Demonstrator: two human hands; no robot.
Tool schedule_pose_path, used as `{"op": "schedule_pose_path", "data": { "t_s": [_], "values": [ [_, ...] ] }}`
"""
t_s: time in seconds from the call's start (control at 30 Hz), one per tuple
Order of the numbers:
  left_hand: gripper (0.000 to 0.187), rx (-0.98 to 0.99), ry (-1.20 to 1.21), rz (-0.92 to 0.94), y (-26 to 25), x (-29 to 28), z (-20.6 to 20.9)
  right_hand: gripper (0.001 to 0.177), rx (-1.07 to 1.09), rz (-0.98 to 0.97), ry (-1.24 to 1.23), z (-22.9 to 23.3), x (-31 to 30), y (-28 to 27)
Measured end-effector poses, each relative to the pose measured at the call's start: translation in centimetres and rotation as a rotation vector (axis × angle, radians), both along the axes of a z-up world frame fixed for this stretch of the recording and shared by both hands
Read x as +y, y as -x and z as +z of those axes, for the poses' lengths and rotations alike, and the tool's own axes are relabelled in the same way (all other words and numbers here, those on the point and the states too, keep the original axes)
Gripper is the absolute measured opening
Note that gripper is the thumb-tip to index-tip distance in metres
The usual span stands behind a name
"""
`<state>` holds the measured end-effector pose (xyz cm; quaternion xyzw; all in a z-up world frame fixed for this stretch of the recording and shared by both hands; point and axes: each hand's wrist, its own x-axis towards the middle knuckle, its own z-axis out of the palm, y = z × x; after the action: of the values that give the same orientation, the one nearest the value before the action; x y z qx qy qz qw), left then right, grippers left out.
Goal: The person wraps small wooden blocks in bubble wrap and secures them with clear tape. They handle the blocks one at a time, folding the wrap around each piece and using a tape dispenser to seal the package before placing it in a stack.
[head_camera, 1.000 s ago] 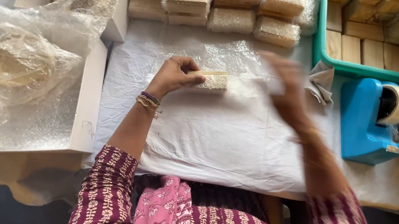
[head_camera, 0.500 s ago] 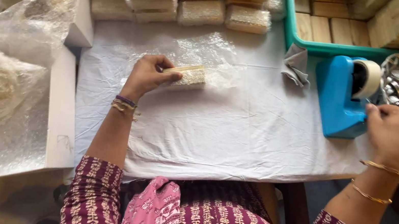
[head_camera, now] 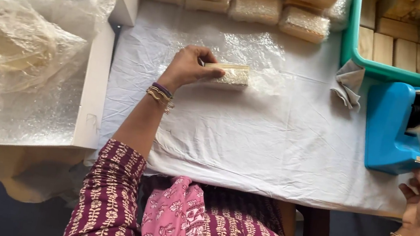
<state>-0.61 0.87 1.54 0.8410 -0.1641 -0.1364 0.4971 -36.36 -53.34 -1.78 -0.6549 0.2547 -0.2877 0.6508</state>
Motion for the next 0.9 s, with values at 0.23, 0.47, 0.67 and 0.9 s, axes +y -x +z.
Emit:
{"op": "schedule_pose_path", "data": {
  "t_s": [0.23,0.47,0.67,0.9],
  "values": [
    [0.037,-0.08,0.013,-0.013,-0.6,0.2,-0.9,0.01,-0.472,0.055,-0.326,-6.6,-4.1,1.8],
    [0.04,-0.039,0.012,-0.031,-0.5,0.5,-0.6,0.021,-0.532,0.302,-0.168,0.1,6.6,-2.0],
    [0.032,-0.553,0.327,-0.047,-0.1,-0.7,-0.6,0.02,-0.311,1.008,0.395,6.5,20.5,-17.0],
    [0.029,-0.089,0.805,-0.405,4.7,-0.8,5.8,0.02,-0.263,1.424,-0.142,8.2,28.9,-28.9]
  ]
}}
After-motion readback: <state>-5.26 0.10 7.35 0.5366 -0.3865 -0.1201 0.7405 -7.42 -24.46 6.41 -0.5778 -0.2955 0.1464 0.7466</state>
